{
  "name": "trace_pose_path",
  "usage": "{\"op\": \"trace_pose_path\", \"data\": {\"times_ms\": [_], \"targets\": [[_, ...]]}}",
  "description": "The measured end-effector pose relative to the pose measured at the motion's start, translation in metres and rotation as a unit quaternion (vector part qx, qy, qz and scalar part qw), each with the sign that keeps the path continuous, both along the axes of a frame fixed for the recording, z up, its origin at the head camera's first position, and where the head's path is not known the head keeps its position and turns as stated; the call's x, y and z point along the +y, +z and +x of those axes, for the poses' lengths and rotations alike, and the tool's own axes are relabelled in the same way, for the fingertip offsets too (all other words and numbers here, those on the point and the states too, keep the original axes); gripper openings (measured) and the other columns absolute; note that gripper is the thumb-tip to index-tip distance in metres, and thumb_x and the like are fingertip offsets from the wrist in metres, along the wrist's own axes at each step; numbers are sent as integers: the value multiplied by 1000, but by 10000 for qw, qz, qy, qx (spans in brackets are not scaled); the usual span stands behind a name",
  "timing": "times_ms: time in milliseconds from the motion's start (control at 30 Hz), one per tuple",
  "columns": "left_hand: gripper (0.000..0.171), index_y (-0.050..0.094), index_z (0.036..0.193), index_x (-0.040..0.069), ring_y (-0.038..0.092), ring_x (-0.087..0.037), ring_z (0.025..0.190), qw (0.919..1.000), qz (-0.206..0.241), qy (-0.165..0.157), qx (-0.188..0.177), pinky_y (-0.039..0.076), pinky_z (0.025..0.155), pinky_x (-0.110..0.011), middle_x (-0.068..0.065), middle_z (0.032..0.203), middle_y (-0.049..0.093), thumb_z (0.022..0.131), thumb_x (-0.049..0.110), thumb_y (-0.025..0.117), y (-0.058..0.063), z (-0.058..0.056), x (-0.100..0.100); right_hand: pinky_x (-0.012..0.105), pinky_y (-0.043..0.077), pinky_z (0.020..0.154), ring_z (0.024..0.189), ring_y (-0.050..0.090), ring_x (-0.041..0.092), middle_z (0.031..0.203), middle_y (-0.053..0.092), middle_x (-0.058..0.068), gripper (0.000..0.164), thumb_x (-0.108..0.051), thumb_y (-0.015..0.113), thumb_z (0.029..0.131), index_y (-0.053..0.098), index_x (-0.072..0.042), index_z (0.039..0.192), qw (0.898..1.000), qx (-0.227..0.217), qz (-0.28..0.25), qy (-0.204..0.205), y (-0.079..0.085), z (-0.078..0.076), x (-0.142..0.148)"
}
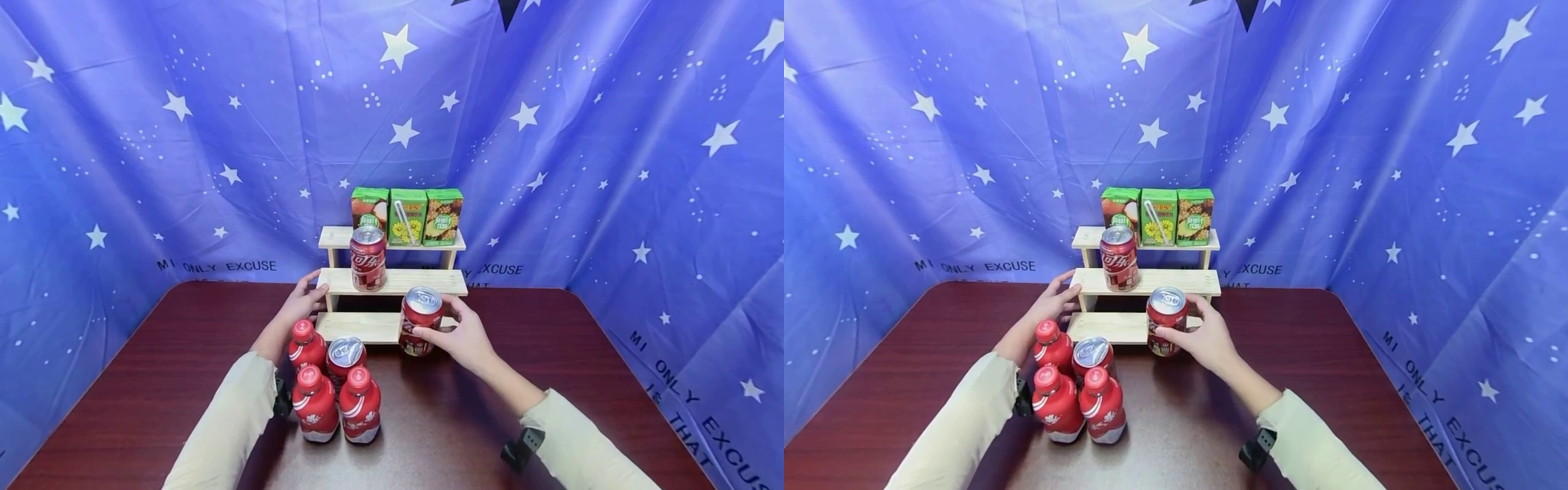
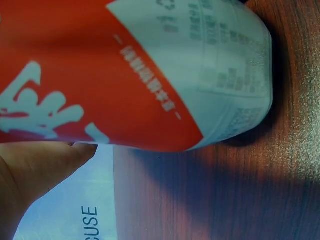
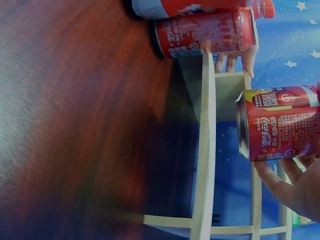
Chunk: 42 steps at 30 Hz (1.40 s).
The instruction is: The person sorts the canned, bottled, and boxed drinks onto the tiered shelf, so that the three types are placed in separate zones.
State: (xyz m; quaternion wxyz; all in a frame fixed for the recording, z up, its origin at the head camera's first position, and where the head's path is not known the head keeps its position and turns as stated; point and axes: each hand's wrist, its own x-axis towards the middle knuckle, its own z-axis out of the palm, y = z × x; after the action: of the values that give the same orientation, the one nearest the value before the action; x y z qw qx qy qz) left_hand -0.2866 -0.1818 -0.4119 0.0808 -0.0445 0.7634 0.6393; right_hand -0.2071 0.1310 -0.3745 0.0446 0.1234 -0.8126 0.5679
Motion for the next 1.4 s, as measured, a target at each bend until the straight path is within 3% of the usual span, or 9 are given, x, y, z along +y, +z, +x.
{"op": "trace_pose_path", "data": {"times_ms": [267,500,767,1400], "targets": [[61,13,151,24,50,-41,121,10000,-31,25,-42,44,72,-28,-23,142,39,99,33,45,0,0,0,36,48,83,102,59,23,115,64,9,70,-29,84,68,52,-12,129,9980,167,474,-370,15,-14,-1],[62,13,151,25,48,-42,123,10000,-58,16,-55,44,76,-30,-24,142,38,99,33,45,-1,1,0,41,49,89,107,59,26,119,61,12,72,-30,83,70,49,-9,131,9987,148,326,-363,23,-28,-4],[61,14,150,25,48,-42,122,10000,-24,38,-67,44,77,-31,-23,142,38,99,33,46,0,1,0,44,47,89,115,54,26,124,59,10,82,-41,82,68,46,-11,135,9975,57,426,-558,30,-42,-7],[60,15,150,25,50,-40,121,9999,-84,88,-76,45,79,-32,-24,140,40,99,32,45,4,3,3,45,41,96,110,54,25,117,61,9,76,-44,82,67,51,-12,129,9947,225,242,-978,31,-70,-18]]}}
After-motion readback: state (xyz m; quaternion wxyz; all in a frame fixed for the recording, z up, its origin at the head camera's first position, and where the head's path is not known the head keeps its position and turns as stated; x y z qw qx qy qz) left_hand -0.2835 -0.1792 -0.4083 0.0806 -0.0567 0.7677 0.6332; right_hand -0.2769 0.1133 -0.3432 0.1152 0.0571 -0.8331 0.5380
